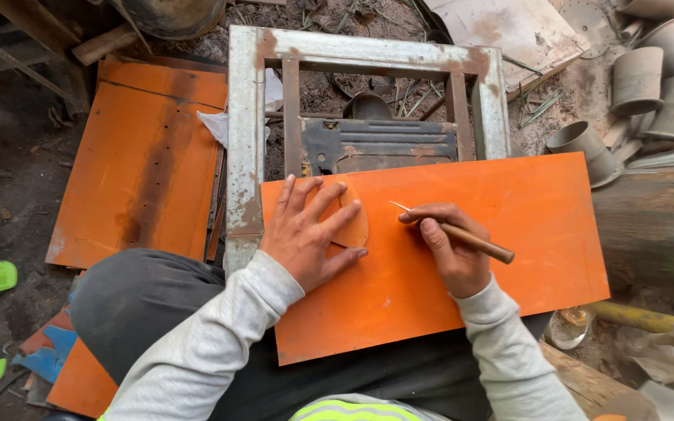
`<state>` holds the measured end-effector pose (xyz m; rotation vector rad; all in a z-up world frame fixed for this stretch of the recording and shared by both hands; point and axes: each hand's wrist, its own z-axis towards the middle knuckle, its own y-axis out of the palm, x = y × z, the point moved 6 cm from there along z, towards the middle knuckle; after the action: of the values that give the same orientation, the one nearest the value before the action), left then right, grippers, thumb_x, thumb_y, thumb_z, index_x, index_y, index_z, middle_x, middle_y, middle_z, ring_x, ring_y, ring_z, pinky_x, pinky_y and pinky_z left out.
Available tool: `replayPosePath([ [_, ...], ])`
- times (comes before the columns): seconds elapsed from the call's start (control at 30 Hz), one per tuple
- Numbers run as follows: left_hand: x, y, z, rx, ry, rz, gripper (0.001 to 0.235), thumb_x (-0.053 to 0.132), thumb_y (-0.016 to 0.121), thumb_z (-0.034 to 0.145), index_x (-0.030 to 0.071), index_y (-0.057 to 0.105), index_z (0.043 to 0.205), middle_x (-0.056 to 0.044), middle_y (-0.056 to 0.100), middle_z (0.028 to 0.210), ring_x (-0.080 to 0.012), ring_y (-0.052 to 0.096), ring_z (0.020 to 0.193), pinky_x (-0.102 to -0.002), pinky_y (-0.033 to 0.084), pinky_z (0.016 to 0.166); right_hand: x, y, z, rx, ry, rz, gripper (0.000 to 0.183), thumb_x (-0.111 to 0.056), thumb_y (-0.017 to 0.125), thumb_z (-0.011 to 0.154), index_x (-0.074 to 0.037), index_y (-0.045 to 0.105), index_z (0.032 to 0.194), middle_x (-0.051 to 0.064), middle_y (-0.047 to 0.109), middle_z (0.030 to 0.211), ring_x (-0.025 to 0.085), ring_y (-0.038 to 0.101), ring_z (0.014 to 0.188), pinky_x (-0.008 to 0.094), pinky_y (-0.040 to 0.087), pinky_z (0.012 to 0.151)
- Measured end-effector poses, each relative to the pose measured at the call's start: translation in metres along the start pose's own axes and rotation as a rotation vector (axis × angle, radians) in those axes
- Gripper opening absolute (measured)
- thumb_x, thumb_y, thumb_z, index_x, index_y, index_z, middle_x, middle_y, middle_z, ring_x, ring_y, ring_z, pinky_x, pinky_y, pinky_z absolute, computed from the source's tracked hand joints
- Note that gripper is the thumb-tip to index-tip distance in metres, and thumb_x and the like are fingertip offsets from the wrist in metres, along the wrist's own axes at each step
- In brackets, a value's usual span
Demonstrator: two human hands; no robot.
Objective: The person uses a small knife to cut curved shapes from an orange sheet placed on a metal frame. They repeatedly position a template, trace the outline, and cut along the lines to produce multiple identical pieces.
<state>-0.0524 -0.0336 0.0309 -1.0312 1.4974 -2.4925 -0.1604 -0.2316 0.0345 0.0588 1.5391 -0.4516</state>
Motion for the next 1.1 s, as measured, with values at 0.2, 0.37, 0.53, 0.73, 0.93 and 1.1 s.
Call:
replayPosePath([
  [0.2, 0.023, -0.004, -0.035, 0.029, -0.154, 0.070, 0.045, 0.038, 0.083, 0.079, 0.007, 0.068, 0.109, -0.016, 0.056, 0.136, -0.0386, 0.049, 0.126, -0.054, 0.036, 0.110, -0.006, 0.024, -0.020, 0.045, -0.033, 0.002, 0.018, -0.006, 0.054, 0.107, -0.001, 0.068, 0.116, 0.007, 0.070, 0.109, 0.011, 0.058, 0.085, 0.024, 0.050, 0.079],
  [0.37, 0.022, -0.021, -0.059, 0.166, -0.265, 0.094, 0.037, 0.014, 0.078, 0.081, 0.000, 0.067, 0.113, -0.018, 0.066, 0.119, -0.0351, 0.063, 0.109, -0.043, 0.051, 0.095, -0.019, 0.039, -0.025, 0.196, -0.188, -0.106, 0.022, -0.009, 0.054, 0.107, 0.001, 0.064, 0.123, 0.010, 0.062, 0.124, 0.014, 0.060, 0.094, 0.025, 0.051, 0.083],
  [0.53, -0.014, -0.067, -0.061, 0.393, -0.296, -0.055, 0.017, 0.007, 0.070, 0.095, -0.001, 0.066, 0.109, -0.017, 0.070, 0.096, -0.0293, 0.071, 0.084, -0.038, 0.057, 0.077, 0.020, 0.027, -0.032, 0.298, -0.034, 0.328, 0.031, -0.022, 0.051, 0.115, 0.003, 0.068, 0.121, 0.009, 0.065, 0.110, 0.016, 0.063, 0.099, 0.029, 0.053, 0.087],
  [0.73, -0.035, -0.072, -0.032, 0.311, -0.376, -0.319, 0.009, 0.006, 0.063, 0.100, 0.000, 0.067, 0.105, -0.015, 0.070, 0.085, -0.0264, 0.071, 0.071, -0.037, 0.055, 0.065, 0.033, 0.023, -0.032, 0.371, 0.051, 0.480, 0.028, -0.023, 0.053, 0.111, 0.001, 0.067, 0.119, 0.012, 0.071, 0.106, 0.021, 0.069, 0.097, 0.032, 0.055, 0.083],
  [0.93, -0.020, 0.012, 0.032, -0.045, -0.028, -0.259, 0.006, 0.006, 0.065, 0.094, 0.005, 0.065, 0.100, -0.013, 0.064, 0.096, -0.0357, 0.058, 0.094, -0.041, 0.049, 0.085, -0.004, 0.031, -0.027, 0.227, -0.007, 0.095, 0.021, -0.013, 0.053, 0.110, 0.000, 0.067, 0.120, 0.013, 0.071, 0.114, 0.022, 0.066, 0.102, 0.034, 0.056, 0.091],
  [1.1, -0.036, 0.006, 0.045, 0.122, -0.052, -0.117, 0.029, 0.002, 0.062, 0.092, 0.006, 0.068, 0.120, -0.012, 0.064, 0.102, -0.0323, 0.059, 0.095, -0.041, 0.049, 0.087, -0.039, 0.054, -0.031, -0.004, -0.316, -0.493, 0.030, -0.011, 0.071, 0.092, 0.001, 0.062, 0.117, 0.022, 0.061, 0.139, 0.039, 0.059, 0.131, 0.042, 0.049, 0.108],
])
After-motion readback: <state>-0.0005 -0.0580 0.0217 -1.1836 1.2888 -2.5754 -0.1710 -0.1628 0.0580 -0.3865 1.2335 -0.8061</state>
